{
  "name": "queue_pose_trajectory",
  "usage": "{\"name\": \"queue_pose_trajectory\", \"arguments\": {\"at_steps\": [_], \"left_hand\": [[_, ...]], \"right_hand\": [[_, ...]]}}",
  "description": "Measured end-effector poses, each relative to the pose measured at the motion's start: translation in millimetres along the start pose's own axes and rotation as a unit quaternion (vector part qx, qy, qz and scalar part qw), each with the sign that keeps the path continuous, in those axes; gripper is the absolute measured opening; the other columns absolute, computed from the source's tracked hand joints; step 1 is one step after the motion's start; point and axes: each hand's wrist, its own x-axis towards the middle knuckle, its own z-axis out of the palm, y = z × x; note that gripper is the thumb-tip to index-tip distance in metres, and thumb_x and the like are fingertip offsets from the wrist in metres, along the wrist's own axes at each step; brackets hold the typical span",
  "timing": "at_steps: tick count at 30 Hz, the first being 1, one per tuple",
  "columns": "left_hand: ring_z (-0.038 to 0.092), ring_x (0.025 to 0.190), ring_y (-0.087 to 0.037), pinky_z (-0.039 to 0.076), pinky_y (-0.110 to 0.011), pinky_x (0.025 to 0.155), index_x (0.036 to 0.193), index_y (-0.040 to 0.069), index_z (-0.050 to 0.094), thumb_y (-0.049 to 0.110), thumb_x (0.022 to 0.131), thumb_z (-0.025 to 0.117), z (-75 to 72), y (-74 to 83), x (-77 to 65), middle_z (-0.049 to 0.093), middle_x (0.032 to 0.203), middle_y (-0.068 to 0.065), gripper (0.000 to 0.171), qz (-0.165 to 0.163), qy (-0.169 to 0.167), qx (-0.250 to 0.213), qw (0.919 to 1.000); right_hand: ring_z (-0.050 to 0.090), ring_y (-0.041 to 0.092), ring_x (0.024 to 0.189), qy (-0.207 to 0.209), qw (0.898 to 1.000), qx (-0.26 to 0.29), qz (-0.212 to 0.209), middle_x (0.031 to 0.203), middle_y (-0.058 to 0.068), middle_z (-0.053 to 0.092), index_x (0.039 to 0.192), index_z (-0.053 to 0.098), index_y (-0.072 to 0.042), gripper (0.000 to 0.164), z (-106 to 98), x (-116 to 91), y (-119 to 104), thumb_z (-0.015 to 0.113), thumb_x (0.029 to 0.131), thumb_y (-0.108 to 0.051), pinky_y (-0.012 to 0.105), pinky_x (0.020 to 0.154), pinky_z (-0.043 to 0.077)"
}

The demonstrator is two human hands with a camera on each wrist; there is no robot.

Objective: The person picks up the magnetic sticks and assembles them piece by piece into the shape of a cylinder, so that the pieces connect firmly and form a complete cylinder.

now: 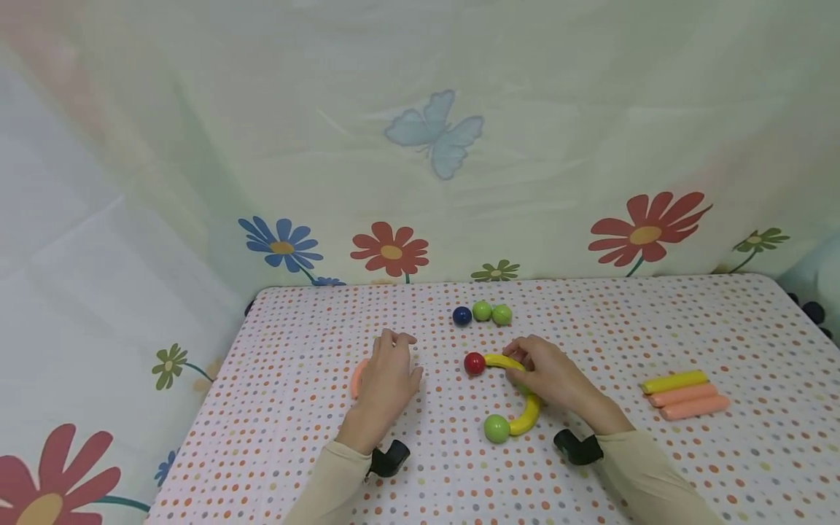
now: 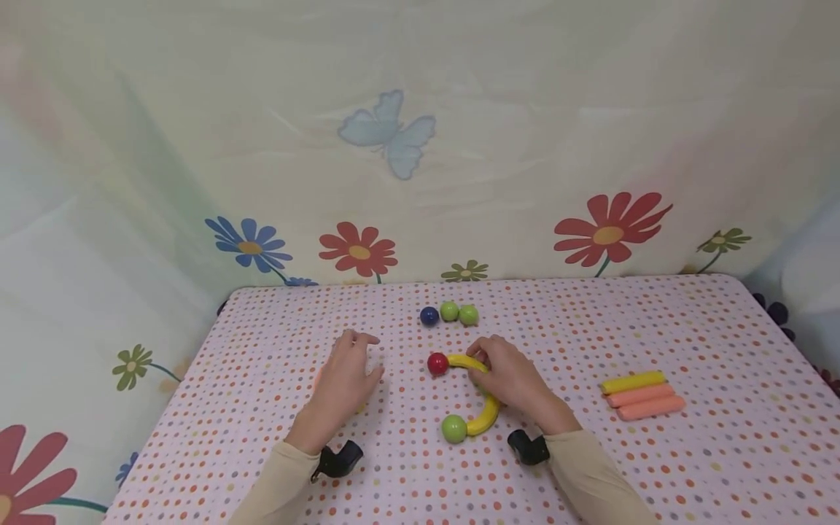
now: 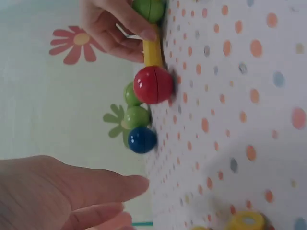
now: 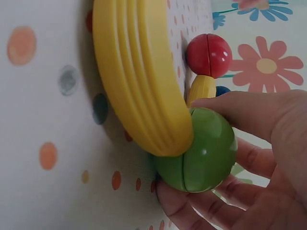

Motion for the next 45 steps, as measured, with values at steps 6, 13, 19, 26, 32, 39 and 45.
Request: {"name": "queue_pose_trajectory", "arguments": {"at_steps": [6,13,19,26,32,39,45], "left_hand": [[0.059,0.096,-0.031,0.054,-0.038,0.071,0.110,-0.006,0.069,-0.009,0.082,0.075,5.4,-12.1,-13.7,0.061,0.104,-0.017,0.028,-0.007,-0.003,0.025,0.9997],[0.061,0.092,-0.028,0.055,-0.040,0.076,0.108,-0.004,0.069,-0.013,0.085,0.071,18.5,-9.6,-18.5,0.061,0.099,-0.014,0.025,0.011,-0.027,0.015,0.9995],[0.063,0.088,-0.025,0.056,-0.039,0.080,0.106,-0.007,0.069,-0.011,0.082,0.079,17.7,-4.2,-20.0,0.065,0.095,-0.014,0.027,0.005,-0.025,0.011,0.9996],[0.058,0.078,-0.018,0.052,-0.031,0.072,0.097,-0.004,0.074,-0.009,0.084,0.077,21.3,-0.4,-11.9,0.067,0.090,-0.009,0.015,-0.001,-0.037,-0.031,0.9988],[0.055,0.078,-0.015,0.050,-0.028,0.070,0.100,-0.002,0.075,-0.001,0.087,0.081,29.0,10.1,0.5,0.069,0.096,-0.009,0.015,-0.002,-0.074,-0.068,0.9950],[0.056,0.079,-0.014,0.051,-0.027,0.072,0.102,-0.001,0.075,0.002,0.089,0.080,36.9,25.0,14.0,0.068,0.095,-0.007,0.014,0.012,-0.088,-0.083,0.9926],[0.057,0.078,-0.013,0.053,-0.026,0.070,0.100,0.000,0.076,0.000,0.086,0.081,40.6,30.3,21.4,0.068,0.091,-0.006,0.015,0.014,-0.081,-0.077,0.9936]], "right_hand": [[0.056,0.019,0.081,0.006,1.000,-0.023,0.017,0.096,0.007,0.063,0.113,0.070,0.002,0.022,2.8,0.9,1.0,0.075,0.093,-0.004,0.030,0.064,0.049],[0.055,0.020,0.078,0.028,0.999,-0.022,0.031,0.092,0.006,0.063,0.109,0.070,0.003,0.021,-4.0,-6.7,6.5,0.077,0.091,-0.006,0.031,0.061,0.047],[0.055,0.019,0.076,0.046,0.998,-0.027,0.026,0.089,0.005,0.063,0.108,0.069,0.004,0.021,-6.2,-11.3,11.5,0.077,0.091,-0.006,0.028,0.060,0.046],[0.054,0.019,0.076,0.042,0.998,-0.027,0.031,0.087,0.004,0.062,0.106,0.070,0.003,0.018,-5.5,-9.5,12.9,0.076,0.091,-0.005,0.028,0.061,0.045],[0.052,0.019,0.074,0.035,0.998,-0.027,0.032,0.087,0.005,0.061,0.108,0.070,0.003,0.019,-6.4,-9.2,10.8,0.076,0.092,-0.006,0.026,0.059,0.043],[0.053,0.018,0.074,0.030,0.999,-0.018,0.029,0.089,0.005,0.062,0.109,0.070,0.003,0.020,-3.8,-8.5,5.5,0.076,0.091,-0.004,0.027,0.059,0.045],[0.054,0.018,0.076,0.023,0.999,-0.012,0.029,0.090,0.005,0.062,0.109,0.070,0.002,0.020,-1.8,-8.1,1.4,0.076,0.092,-0.006,0.028,0.062,0.046]]}}
